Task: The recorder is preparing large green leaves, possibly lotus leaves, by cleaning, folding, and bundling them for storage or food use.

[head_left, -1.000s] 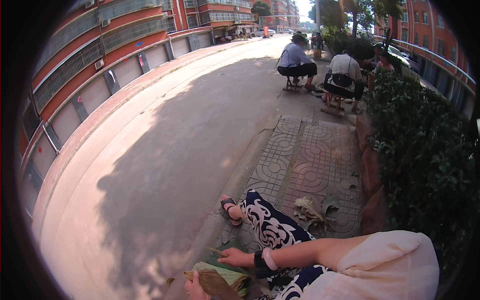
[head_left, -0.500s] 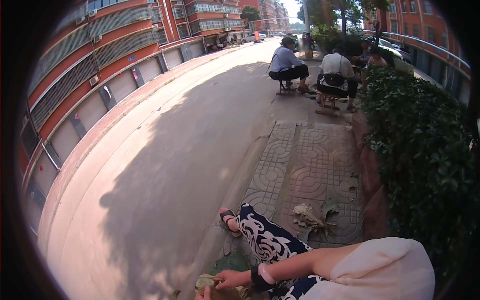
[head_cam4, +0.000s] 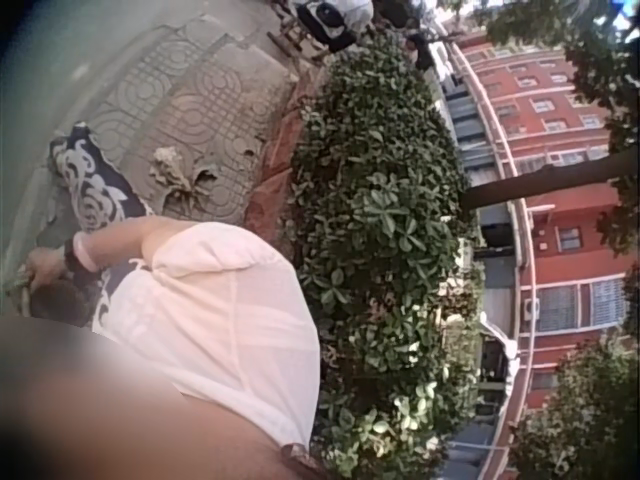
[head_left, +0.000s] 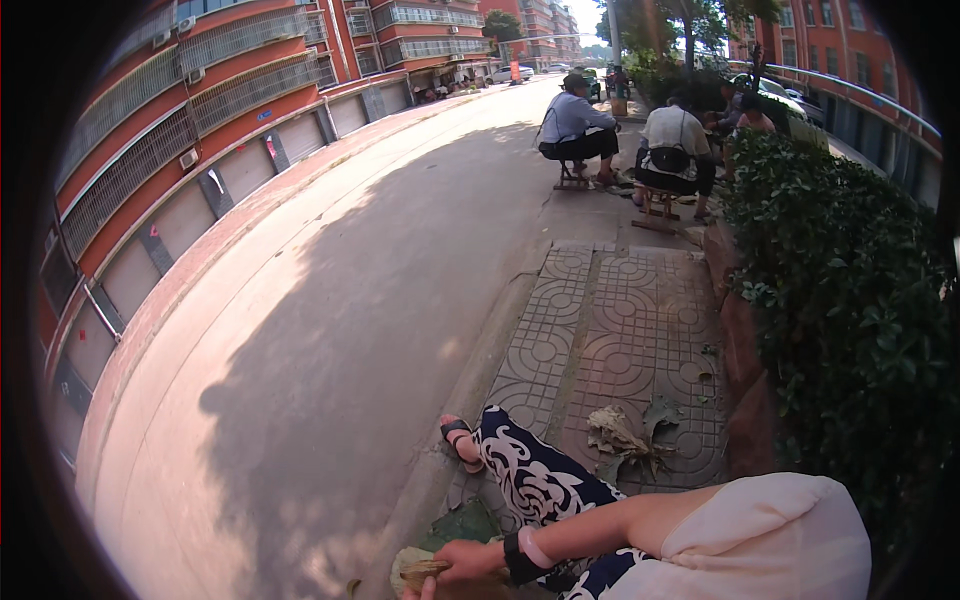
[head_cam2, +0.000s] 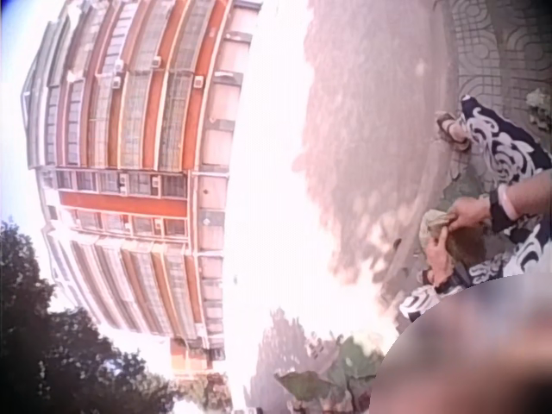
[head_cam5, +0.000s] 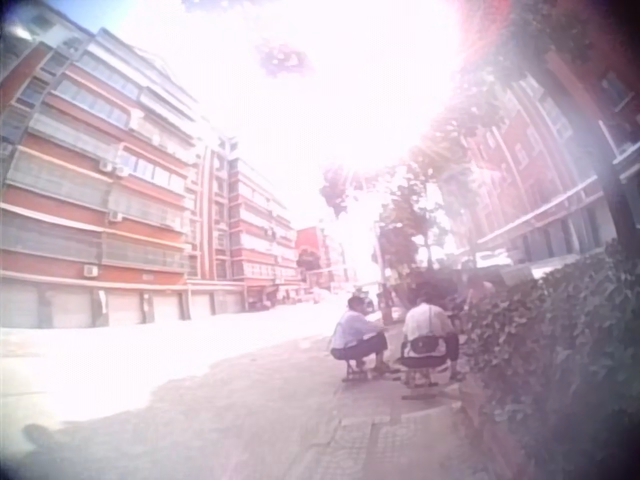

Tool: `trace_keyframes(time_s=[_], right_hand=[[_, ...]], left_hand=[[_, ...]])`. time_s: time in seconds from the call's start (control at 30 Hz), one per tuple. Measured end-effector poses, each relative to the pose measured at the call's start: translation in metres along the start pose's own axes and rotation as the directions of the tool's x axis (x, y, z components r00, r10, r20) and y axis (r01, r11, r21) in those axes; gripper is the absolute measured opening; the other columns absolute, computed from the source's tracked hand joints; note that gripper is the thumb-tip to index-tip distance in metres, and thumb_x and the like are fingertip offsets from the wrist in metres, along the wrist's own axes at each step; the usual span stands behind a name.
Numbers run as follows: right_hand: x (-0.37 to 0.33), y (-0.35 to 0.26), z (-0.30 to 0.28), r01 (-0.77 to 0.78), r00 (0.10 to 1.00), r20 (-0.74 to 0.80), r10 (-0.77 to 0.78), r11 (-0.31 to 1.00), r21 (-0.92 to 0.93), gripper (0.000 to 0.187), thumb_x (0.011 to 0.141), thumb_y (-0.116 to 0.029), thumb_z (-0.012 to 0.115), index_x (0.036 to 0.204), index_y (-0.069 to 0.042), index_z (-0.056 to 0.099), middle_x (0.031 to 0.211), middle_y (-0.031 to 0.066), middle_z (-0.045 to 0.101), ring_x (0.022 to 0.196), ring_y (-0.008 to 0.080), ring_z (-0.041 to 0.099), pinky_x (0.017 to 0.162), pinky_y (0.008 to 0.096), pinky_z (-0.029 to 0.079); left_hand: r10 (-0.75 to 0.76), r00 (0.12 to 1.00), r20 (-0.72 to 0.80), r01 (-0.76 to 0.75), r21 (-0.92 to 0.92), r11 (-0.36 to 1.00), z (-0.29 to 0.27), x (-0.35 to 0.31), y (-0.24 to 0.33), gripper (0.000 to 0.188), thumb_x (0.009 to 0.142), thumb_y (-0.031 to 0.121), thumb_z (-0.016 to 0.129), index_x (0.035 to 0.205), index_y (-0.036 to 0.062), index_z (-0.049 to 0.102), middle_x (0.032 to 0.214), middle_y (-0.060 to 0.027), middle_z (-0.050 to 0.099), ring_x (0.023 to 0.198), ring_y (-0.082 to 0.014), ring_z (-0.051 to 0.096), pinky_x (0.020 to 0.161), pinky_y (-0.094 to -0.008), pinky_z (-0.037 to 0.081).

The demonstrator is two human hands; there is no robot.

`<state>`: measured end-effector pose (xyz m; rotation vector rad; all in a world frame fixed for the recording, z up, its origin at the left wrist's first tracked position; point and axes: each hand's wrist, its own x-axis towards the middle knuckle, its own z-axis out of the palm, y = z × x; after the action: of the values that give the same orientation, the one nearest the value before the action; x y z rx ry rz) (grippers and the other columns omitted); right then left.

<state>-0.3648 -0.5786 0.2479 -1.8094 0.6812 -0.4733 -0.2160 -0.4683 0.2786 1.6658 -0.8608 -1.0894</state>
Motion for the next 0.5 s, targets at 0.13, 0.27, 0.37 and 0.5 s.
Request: trace_keyframes(time_s=[0.13, 0.27, 0.37, 0.5], right_hand=[[0.004, 0.008, 0.0, -0.049, 0.998, -0.029, 0.048, 0.998, -0.032, 0.035, 0.079, -0.033, 0.065, 0.089, 0.001, 0.062, 0.082, 0.0208, 0.066, 0.079, 0.0362, 0.064, 0.07, 0.0424, 0.048], [0.003, 0.003, 0.002, -0.018, 1.0, -0.015, 0.016, 0.991, -0.133, 0.033, 0.08, -0.034, 0.062, 0.09, -0.002, 0.061, 0.082, 0.0198, 0.065, 0.081, 0.038, 0.063, 0.069, 0.0443, 0.048], [0.0, -0.004, 0.0, -0.02, 1.0, -0.025, 0.016, 0.983, -0.181, 0.028, 0.076, -0.027, 0.061, 0.089, -0.002, 0.063, 0.082, 0.0201, 0.065, 0.082, 0.0394, 0.063, 0.071, 0.0454, 0.049], [-0.002, -0.006, -0.001, -0.037, 0.999, -0.047, 0.027, 0.969, -0.244, 0.027, 0.075, -0.025, 0.06, 0.088, -0.002, 0.063, 0.083, 0.0201, 0.065, 0.083, 0.0393, 0.063, 0.071, 0.0462, 0.05]], left_hand=[[0.04, 0.998, 0.048, -0.054, 0.337, 0.94, -0.006, 0.007, -0.007, 0.035, 0.09, 0.023, 0.061, 0.115, -0.0018, 0.061, 0.102, -0.0157, 0.065, 0.091, -0.0253, 0.059, 0.081, -0.034, 0.046], [-0.061, 0.998, -0.013, 0.062, 0.34, 0.938, -0.013, 0.016, -0.034, 0.028, 0.092, 0.016, 0.056, 0.114, -0.0009, 0.062, 0.106, -0.0168, 0.062, 0.095, -0.0295, 0.058, 0.085, -0.0357, 0.045], [0.073, 0.997, 0.03, -0.079, 0.333, 0.94, -0.01, 0.018, -0.042, 0.024, 0.091, 0.013, 0.056, 0.11, -0.0013, 0.062, 0.109, -0.0139, 0.061, 0.097, -0.027, 0.058, 0.088, -0.0343, 0.044], [-0.067, 0.996, -0.057, 0.074, 0.12, 0.99, 0.004, 0.011, -0.021, 0.02, 0.09, 0.011, 0.057, 0.105, -0.0001, 0.063, 0.108, -0.0087, 0.062, 0.099, -0.0213, 0.058, 0.091, -0.0313, 0.042]])
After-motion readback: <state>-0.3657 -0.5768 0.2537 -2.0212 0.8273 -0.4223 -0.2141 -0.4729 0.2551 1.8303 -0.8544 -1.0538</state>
